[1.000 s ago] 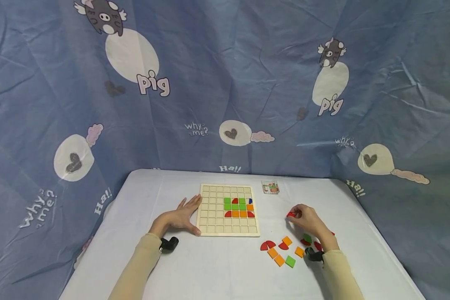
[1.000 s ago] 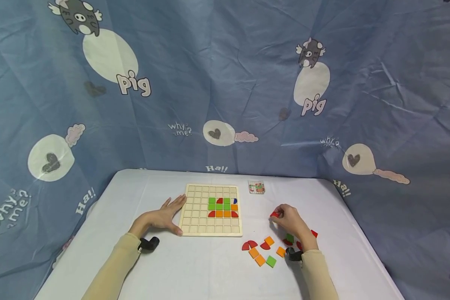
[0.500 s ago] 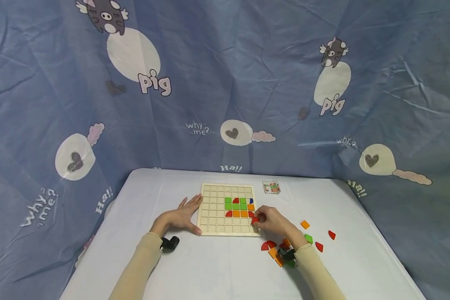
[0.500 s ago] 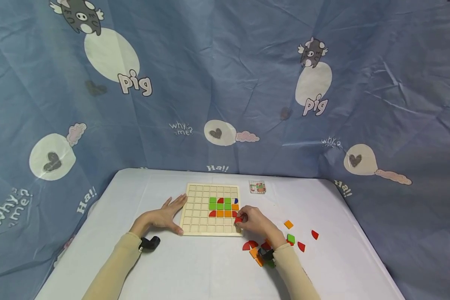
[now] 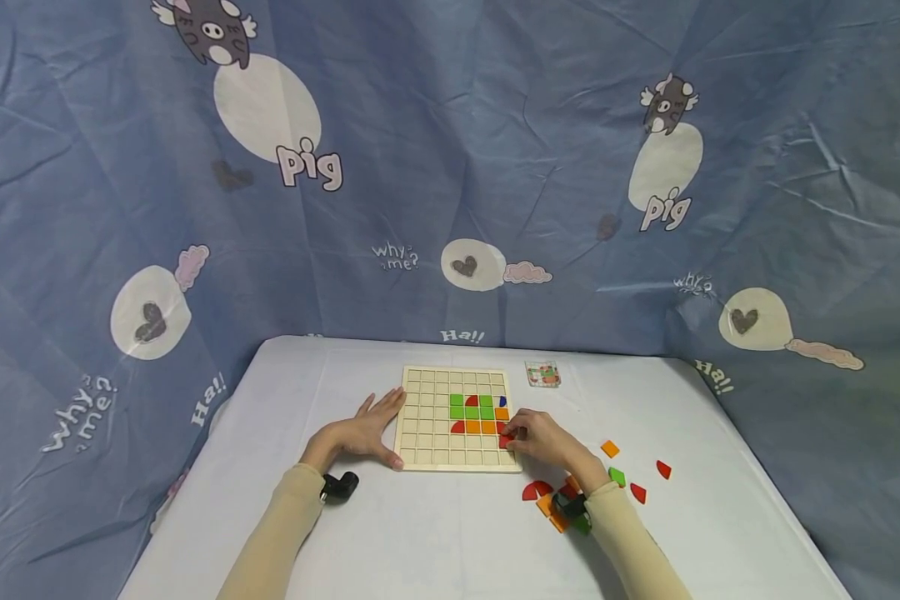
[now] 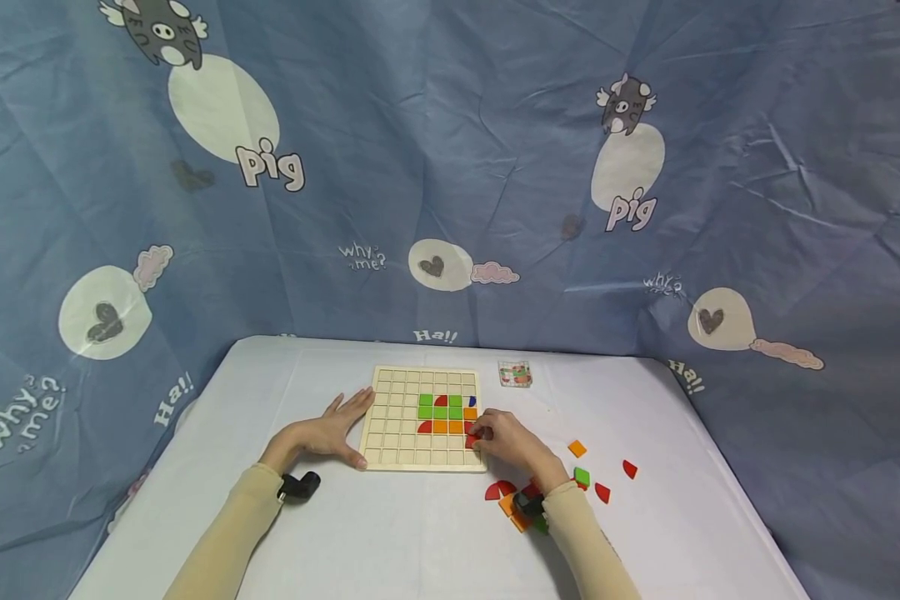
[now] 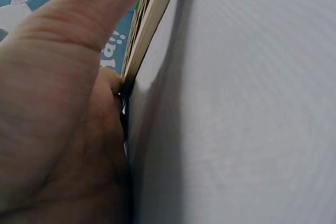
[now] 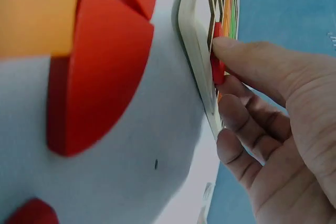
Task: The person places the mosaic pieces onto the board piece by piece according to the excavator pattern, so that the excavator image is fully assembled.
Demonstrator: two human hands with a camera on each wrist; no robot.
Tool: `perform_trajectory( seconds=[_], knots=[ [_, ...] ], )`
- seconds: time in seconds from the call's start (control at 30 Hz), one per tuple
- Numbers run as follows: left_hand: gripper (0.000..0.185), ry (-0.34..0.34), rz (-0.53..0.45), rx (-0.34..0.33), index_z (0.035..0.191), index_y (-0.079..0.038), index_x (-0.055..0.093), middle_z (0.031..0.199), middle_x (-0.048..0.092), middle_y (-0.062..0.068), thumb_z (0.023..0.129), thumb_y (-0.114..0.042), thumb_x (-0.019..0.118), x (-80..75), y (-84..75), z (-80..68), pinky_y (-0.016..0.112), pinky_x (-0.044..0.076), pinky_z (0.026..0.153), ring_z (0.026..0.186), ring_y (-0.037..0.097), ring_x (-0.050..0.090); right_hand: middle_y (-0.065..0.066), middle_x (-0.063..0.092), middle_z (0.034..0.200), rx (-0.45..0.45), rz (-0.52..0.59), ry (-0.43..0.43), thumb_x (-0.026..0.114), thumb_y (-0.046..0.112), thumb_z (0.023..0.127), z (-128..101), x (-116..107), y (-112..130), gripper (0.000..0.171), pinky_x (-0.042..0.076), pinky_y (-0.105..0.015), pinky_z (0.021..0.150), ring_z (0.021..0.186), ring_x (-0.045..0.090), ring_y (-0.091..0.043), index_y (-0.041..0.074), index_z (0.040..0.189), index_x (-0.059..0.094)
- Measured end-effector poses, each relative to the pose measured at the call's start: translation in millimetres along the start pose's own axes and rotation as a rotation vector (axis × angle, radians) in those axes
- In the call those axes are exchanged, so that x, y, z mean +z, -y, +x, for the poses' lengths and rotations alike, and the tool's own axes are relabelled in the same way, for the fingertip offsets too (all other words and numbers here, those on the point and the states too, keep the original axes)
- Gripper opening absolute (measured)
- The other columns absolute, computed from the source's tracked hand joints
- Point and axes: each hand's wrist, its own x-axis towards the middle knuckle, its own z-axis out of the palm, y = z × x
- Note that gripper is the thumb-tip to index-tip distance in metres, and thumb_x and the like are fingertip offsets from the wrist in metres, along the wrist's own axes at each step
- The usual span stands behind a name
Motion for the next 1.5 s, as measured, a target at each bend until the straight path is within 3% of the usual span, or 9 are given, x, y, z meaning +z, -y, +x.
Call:
perform_trajectory(
  seconds=[0.37,0.57,0.83,1.13,1.5],
  knots=[
    [0.135,-0.001,-0.014,0.011,0.154,-0.001,0.001,0.163,-0.006,0.013,0.063,-0.056,0.084,0.1,-0.9,0.6,0.054,-0.011,0.120,0.151,0.030,-0.006,0.005,0.062,0.088,0.000,-0.011,-0.027,0.077,0.015,0.082,-1,3,1,0.015,0.049,-0.019,0.064,0.074,0.052,-0.004,0.010,0.095,0.073],
    [0.135,-0.002,-0.010,0.015,0.154,0.000,0.001,0.163,-0.005,0.014,0.063,-0.056,0.084,0.3,0.7,0.5,0.055,-0.010,0.120,0.151,0.032,-0.005,0.006,0.062,0.089,0.070,-0.006,-0.037,0.078,0.023,0.082,-4,6,5,0.018,0.048,-0.017,0.064,0.074,0.051,-0.005,0.011,0.094,0.072],
    [0.136,0.005,0.009,-0.005,0.154,-0.004,-0.001,0.163,-0.008,0.010,0.062,-0.059,0.083,0.5,3.1,1.0,0.052,-0.011,0.120,0.151,0.027,-0.007,0.004,0.064,0.091,0.123,0.036,-0.043,0.076,0.012,0.083,-5,6,8,0.012,0.053,-0.018,0.067,0.076,0.057,-0.004,0.010,0.094,0.072],
    [0.136,-0.004,-0.006,-0.003,0.154,-0.003,0.001,0.163,-0.006,0.011,0.062,-0.057,0.084,0.0,0.1,-0.1,0.053,-0.011,0.120,0.151,0.029,-0.006,0.002,0.064,0.090,0.109,0.003,-0.053,0.076,0.013,0.083,-7,6,11,0.012,0.054,-0.019,0.068,0.077,0.057,-0.006,0.007,0.092,0.072],
    [0.135,0.003,-0.004,-0.014,0.155,-0.004,0.001,0.163,-0.007,0.010,0.062,-0.058,0.083,0.6,1.1,0.6,0.052,-0.011,0.121,0.151,0.027,-0.007,0.003,0.062,0.084,0.122,0.055,-0.104,0.079,0.017,0.080,-5,11,8,0.014,0.051,-0.017,0.061,0.071,0.054,-0.005,0.009,0.088,0.071]
  ],
)
